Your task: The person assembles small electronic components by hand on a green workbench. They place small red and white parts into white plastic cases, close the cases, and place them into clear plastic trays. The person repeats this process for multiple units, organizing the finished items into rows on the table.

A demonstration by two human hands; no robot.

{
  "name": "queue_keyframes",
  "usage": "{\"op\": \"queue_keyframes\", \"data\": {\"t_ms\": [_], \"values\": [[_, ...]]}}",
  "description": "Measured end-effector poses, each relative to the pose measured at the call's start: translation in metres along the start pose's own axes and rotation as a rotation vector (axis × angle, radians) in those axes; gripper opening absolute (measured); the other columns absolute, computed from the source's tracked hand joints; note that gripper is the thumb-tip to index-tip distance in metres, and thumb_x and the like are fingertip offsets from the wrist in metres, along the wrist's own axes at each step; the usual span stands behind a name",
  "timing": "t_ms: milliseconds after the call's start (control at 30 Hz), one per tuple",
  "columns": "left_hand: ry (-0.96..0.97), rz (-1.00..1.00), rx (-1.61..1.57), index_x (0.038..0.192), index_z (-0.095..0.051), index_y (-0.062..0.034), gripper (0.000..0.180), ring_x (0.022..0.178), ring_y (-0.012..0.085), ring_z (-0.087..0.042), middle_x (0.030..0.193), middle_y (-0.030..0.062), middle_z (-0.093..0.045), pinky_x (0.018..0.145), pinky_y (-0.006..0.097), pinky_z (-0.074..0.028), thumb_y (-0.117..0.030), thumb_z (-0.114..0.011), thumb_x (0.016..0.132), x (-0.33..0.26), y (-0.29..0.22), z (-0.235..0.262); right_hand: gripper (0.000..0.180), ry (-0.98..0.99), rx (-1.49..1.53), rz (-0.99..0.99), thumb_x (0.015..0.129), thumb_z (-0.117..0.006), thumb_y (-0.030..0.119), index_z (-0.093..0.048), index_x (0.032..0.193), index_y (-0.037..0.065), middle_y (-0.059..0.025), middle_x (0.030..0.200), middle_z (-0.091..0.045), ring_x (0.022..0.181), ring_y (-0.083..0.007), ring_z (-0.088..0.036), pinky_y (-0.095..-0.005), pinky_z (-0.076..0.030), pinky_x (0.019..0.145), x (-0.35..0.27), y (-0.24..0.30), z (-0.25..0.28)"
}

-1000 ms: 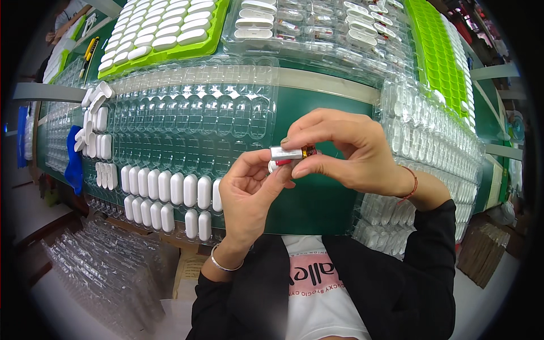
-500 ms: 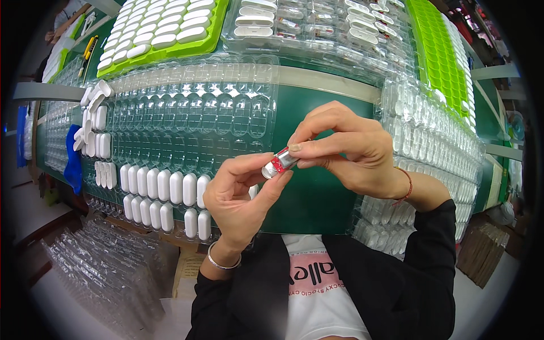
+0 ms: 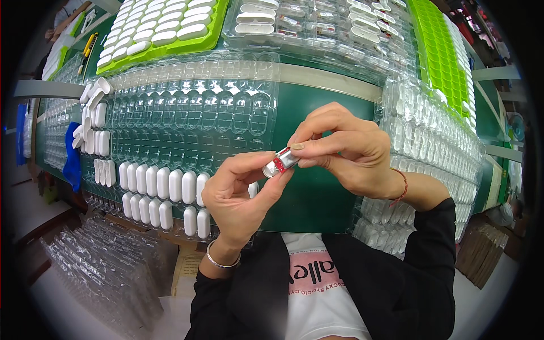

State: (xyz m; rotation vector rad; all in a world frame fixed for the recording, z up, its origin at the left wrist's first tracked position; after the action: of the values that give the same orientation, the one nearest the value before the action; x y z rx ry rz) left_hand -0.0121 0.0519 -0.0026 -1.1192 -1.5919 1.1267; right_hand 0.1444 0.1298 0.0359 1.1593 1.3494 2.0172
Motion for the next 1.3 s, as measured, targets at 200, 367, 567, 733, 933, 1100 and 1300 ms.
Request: {"op": "queue_keyframes", "data": {"t_ms": [200, 367, 567, 733, 933, 1100, 1300], "values": [[0.022, -0.010, 0.009, 0.104, -0.061, 0.0064, 0.029, 0.094, 0.0186, -0.067, 0.103, 0.0170, -0.067, 0.083, 0.030, -0.058, 0.011, -0.073, 0.078, 0.001, -0.001, -0.001, 0.033, 0.032, -0.064, 0.052, 0.069, -0.070, -0.014, -0.075, 0.094, 0.009, -0.0045, 0.097, -0.070, 0.091, -0.0198, -0.062, -0.0296, -0.050, 0.076, 0.001, 0.001, 0.000], [0.023, -0.034, -0.005, 0.104, -0.062, 0.0061, 0.029, 0.095, 0.0192, -0.067, 0.103, 0.0169, -0.067, 0.083, 0.030, -0.058, 0.012, -0.073, 0.078, -0.001, -0.001, 0.001, 0.034, 0.037, -0.112, 0.120, 0.069, -0.071, -0.013, -0.074, 0.095, 0.010, -0.0036, 0.096, -0.070, 0.090, -0.0207, -0.062, -0.0300, -0.050, 0.076, 0.001, 0.006, -0.002], [0.037, -0.090, 0.029, 0.103, -0.063, 0.0053, 0.030, 0.094, 0.0195, -0.067, 0.103, 0.0166, -0.067, 0.081, 0.030, -0.057, 0.012, -0.073, 0.076, -0.002, -0.001, 0.005, 0.035, 0.058, -0.191, 0.267, 0.068, -0.075, -0.011, -0.073, 0.098, 0.007, -0.0091, 0.103, -0.069, 0.095, -0.0274, -0.063, -0.0344, -0.053, 0.079, -0.002, 0.012, -0.006], [0.043, -0.161, 0.084, 0.102, -0.063, 0.0051, 0.030, 0.092, 0.0195, -0.067, 0.101, 0.0160, -0.067, 0.082, 0.030, -0.056, 0.012, -0.074, 0.076, 0.001, -0.003, 0.006, 0.032, 0.031, -0.384, 0.478, 0.071, -0.069, -0.005, -0.071, 0.101, 0.005, -0.0099, 0.101, -0.068, 0.089, -0.0268, -0.065, -0.0334, -0.055, 0.073, -0.002, 0.019, -0.008], [0.114, 0.017, -0.074, 0.113, -0.057, 0.0064, 0.033, 0.099, 0.0189, -0.064, 0.111, 0.0163, -0.061, 0.089, 0.030, -0.054, 0.012, -0.064, 0.082, -0.002, -0.007, 0.002, 0.026, 0.043, -0.496, 0.732, 0.071, -0.070, 0.007, -0.070, 0.096, -0.001, -0.0105, 0.101, -0.066, 0.086, -0.0248, -0.064, -0.0340, -0.053, 0.067, -0.007, 0.027, -0.007], [0.130, 0.149, -0.174, 0.113, -0.057, 0.0078, 0.030, 0.100, 0.0180, -0.063, 0.112, 0.0149, -0.060, 0.090, 0.028, -0.053, 0.014, -0.062, 0.084, -0.001, -0.003, -0.002, 0.017, 0.106, -0.556, 0.781, 0.078, -0.069, 0.008, -0.072, 0.093, 0.001, -0.0131, 0.103, -0.068, 0.089, -0.0257, -0.066, -0.0339, -0.053, 0.068, -0.011, 0.033, -0.004], [0.123, 0.242, -0.221, 0.112, -0.058, 0.0076, 0.029, 0.104, 0.0171, -0.063, 0.110, 0.0131, -0.061, 0.090, 0.027, -0.054, 0.011, -0.064, 0.084, 0.001, 0.007, -0.006, 0.020, 0.107, -0.645, 0.762, 0.077, -0.064, 0.007, -0.067, 0.095, -0.001, -0.0113, 0.098, -0.065, 0.089, -0.0244, -0.064, -0.0353, -0.053, 0.075, -0.015, 0.033, -0.011]]}}
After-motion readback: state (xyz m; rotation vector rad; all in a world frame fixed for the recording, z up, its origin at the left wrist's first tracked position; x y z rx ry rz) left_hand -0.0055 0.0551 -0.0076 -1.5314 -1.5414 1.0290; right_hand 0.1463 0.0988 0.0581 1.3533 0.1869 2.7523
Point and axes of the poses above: each hand's wrist, its own x-axis towards the middle knuckle, its own z-axis out of the back of the hand, y = z × x, the point moved 6 cm from there along x, towards the middle knuckle
